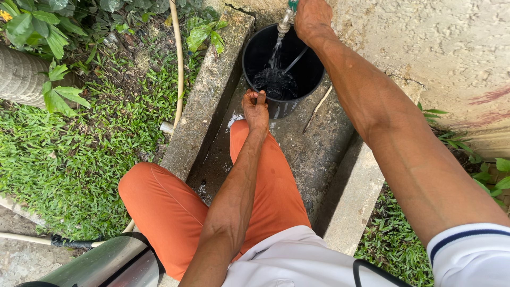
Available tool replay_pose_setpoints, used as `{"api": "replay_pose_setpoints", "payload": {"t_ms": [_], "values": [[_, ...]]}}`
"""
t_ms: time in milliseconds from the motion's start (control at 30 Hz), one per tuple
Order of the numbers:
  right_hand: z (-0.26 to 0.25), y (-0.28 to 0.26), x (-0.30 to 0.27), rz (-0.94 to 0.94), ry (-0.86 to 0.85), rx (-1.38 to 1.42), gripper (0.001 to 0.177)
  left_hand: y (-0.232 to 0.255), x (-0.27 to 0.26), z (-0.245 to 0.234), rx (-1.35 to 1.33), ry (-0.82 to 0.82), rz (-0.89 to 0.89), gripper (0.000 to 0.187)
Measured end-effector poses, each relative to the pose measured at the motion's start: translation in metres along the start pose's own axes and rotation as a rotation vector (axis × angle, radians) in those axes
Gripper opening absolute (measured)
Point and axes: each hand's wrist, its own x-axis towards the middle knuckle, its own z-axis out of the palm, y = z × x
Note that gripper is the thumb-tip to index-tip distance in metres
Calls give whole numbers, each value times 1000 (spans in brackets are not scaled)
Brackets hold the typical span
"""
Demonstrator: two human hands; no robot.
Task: The person washes two black plastic containers and a metallic bin by rinsing them under an outdoor tap and scrubbing their interiors and lids by hand.
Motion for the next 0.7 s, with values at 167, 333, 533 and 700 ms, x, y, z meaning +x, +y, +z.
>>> {"api": "replay_pose_setpoints", "payload": {"t_ms": [167, 333, 533, 700], "values": [[0, 0, 1, -18, 10, -17, 7, -1, 1, 0, -17, -4, 8, 17], [-1, -1, 0, -16, 23, -7, 8, 2, -1, 1, -20, 2, -16, 18], [-6, -4, -2, -19, 15, 6, 7, 4, -2, 1, -22, 11, 1, 19], [-6, -3, -2, -36, 17, -18, 8, 2, -1, 1, -34, 8, 0, 20]]}}
